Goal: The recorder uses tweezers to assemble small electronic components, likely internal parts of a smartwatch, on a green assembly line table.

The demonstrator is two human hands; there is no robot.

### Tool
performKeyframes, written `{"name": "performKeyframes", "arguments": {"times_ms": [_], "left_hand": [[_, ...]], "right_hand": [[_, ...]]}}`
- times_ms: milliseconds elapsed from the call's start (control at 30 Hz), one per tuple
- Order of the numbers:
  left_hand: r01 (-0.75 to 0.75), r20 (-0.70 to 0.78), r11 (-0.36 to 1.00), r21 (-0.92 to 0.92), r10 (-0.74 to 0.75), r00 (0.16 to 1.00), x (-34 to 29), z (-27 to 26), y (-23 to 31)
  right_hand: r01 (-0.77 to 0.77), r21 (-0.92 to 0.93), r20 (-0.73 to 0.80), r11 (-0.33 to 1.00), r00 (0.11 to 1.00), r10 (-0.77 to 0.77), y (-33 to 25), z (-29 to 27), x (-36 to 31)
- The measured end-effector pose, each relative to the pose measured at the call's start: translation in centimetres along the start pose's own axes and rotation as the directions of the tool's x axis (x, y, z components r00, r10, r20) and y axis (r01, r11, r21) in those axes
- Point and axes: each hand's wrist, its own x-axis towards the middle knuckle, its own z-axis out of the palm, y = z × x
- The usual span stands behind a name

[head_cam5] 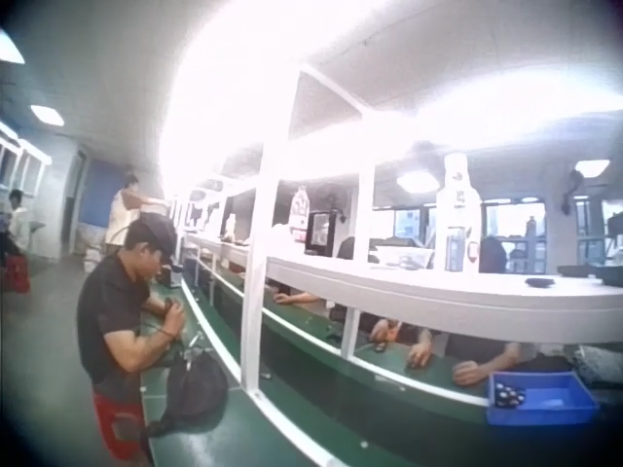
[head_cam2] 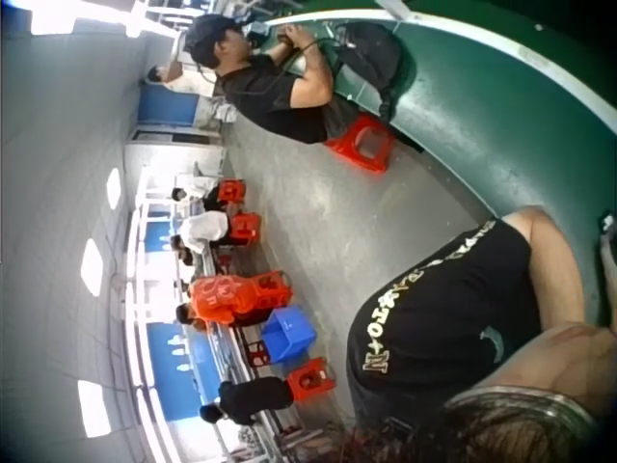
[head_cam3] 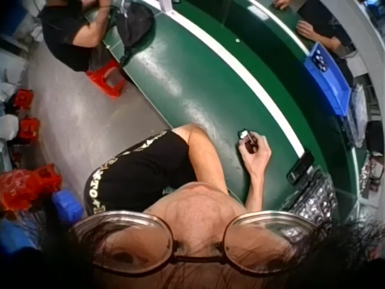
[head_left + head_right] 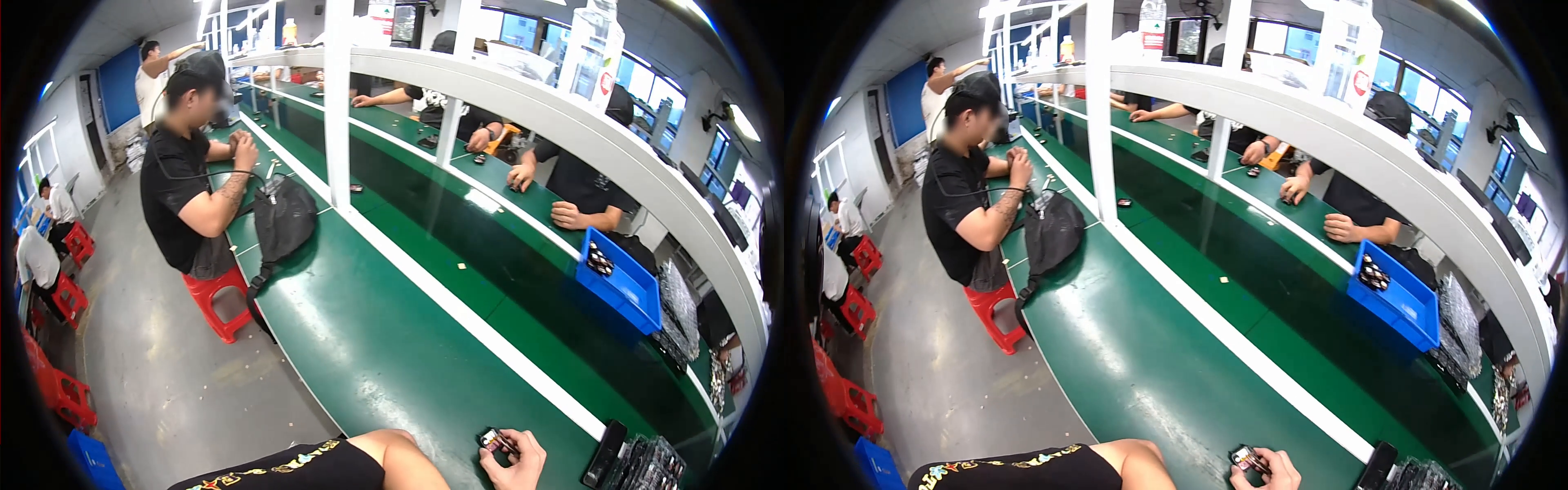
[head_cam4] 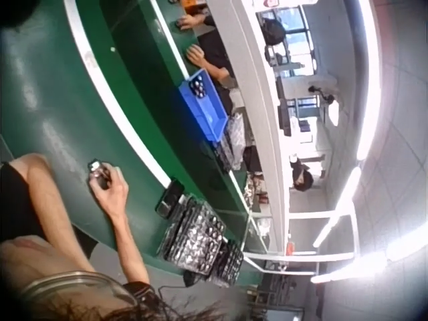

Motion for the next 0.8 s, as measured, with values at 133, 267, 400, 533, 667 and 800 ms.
{"name": "performKeyframes", "arguments": {"times_ms": [133,267,400,533,667,800], "left_hand": [[-0.044,0.192,0.965,-0.259,0.096,0.977,3.0,1.9,-2.6],[-0.037,0.329,0.783,-0.621,0.304,0.894,6.5,8.1,-5.5],[0.050,0.425,0.589,-0.807,0.518,0.742,9.6,11.9,-6.7],[0.124,0.449,0.500,-0.857,0.609,0.653,11.2,13.9,-7.0],[0.150,0.433,0.450,-0.880,0.631,0.643,11.2,15.2,-6.3],[0.136,0.423,0.456,-0.880,0.620,0.661,11.3,14.8,-6.0]], "right_hand": [[-0.022,-0.070,-0.021,0.997,1.000,0.021,2.1,-1.0,-0.4],[0.023,-0.005,0.040,1.000,0.999,-0.023,2.2,-0.1,0.9],[0.015,0.024,0.066,1.000,0.998,-0.017,3.0,-0.5,1.0],[0.007,-0.030,-0.016,1.000,1.000,-0.008,2.4,-2.3,-0.6],[0.072,-0.210,-0.128,0.975,0.987,-0.100,-0.2,-5.5,-1.8],[0.042,-0.399,-0.430,0.916,0.874,-0.227,-2.5,-12.5,-3.7]]}}
